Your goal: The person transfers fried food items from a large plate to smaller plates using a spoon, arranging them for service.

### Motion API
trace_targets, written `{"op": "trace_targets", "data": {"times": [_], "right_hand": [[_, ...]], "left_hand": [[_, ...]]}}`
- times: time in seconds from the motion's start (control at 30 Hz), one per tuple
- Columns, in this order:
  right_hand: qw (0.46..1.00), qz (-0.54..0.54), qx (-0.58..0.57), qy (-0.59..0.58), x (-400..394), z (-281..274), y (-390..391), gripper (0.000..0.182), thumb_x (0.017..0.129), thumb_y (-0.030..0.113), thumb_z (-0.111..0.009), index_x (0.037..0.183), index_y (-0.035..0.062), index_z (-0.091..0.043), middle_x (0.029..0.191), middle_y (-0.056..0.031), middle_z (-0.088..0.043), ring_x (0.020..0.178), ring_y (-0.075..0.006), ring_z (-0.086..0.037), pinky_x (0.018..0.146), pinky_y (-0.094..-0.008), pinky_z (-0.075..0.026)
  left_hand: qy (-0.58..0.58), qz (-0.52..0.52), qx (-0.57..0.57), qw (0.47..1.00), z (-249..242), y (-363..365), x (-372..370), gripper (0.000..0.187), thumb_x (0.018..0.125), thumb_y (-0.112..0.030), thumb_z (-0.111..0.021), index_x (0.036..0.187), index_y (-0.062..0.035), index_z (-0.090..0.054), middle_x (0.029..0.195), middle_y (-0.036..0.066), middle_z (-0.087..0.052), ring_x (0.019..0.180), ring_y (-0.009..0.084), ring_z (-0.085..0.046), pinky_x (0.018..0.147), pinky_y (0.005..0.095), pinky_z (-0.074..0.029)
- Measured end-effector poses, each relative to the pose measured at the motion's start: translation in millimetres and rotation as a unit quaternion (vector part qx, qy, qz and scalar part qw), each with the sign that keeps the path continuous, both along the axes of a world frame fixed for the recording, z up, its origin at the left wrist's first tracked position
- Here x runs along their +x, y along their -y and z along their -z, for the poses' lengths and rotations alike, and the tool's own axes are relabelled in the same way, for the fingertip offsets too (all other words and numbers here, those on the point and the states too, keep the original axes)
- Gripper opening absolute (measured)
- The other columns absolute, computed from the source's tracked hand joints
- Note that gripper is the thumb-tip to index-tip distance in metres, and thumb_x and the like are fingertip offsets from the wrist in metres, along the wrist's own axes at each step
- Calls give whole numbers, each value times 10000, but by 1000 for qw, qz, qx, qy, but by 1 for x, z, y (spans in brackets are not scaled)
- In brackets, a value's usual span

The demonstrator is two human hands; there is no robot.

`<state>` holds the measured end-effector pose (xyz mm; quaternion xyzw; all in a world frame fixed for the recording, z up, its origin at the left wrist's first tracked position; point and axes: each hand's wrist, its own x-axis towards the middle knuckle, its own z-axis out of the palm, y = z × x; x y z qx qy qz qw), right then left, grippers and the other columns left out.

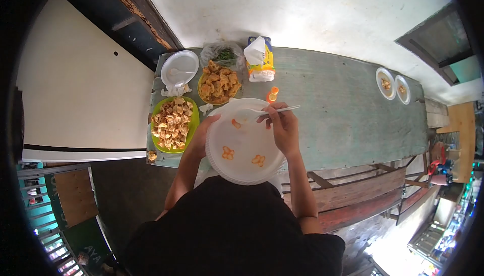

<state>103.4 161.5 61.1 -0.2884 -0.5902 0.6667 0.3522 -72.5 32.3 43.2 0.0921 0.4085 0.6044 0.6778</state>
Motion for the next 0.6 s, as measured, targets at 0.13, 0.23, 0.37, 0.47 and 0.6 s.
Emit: {"op": "trace_targets", "data": {"times": [0.13,0.23,0.37,0.47,0.6], "right_hand": [[1000,-1,0,-4,1,4,-1,138,936,127,-464,921,0,-517,833,-85,-590,700,-161,-618,546,-232,-443],[1000,4,13,-1,2,5,-1,134,934,120,-465,916,-1,-519,828,-88,-591,693,-159,-617,533,-229,-441],[1000,16,18,5,5,3,0,130,933,116,-467,911,-3,-517,828,-89,-590,689,-157,-615,533,-230,-443],[1000,21,17,9,6,3,0,129,932,114,-468,910,-4,-515,829,-88,-590,687,-157,-614,538,-230,-443],[999,46,26,13,10,1,-1,135,933,111,-464,894,0,-529,787,-76,-600,672,-117,-596,547,-218,-425]], "left_hand": [[-8,-3,-16,1000,-5,-2,2,423,918,-343,-396,1143,-7,-520,1031,103,-602,896,168,-601,804,303,-477],[-4,4,-32,999,-6,-4,2,420,914,-350,-405,1132,-12,-526,1016,101,-606,885,169,-604,798,301,-479],[19,13,-34,999,-5,-6,3,430,911,-356,-413,1132,-4,-524,1012,109,-610,882,177,-608,797,300,-480],[15,17,-31,999,-6,-7,3,440,911,-359,-412,1134,5,-521,1015,116,-609,885,182,-609,802,303,-480],[10,14,-31,999,0,-7,3,452,911,-365,-410,1137,12,-517,1022,120,-608,890,188,-609,803,308,-480]]}}
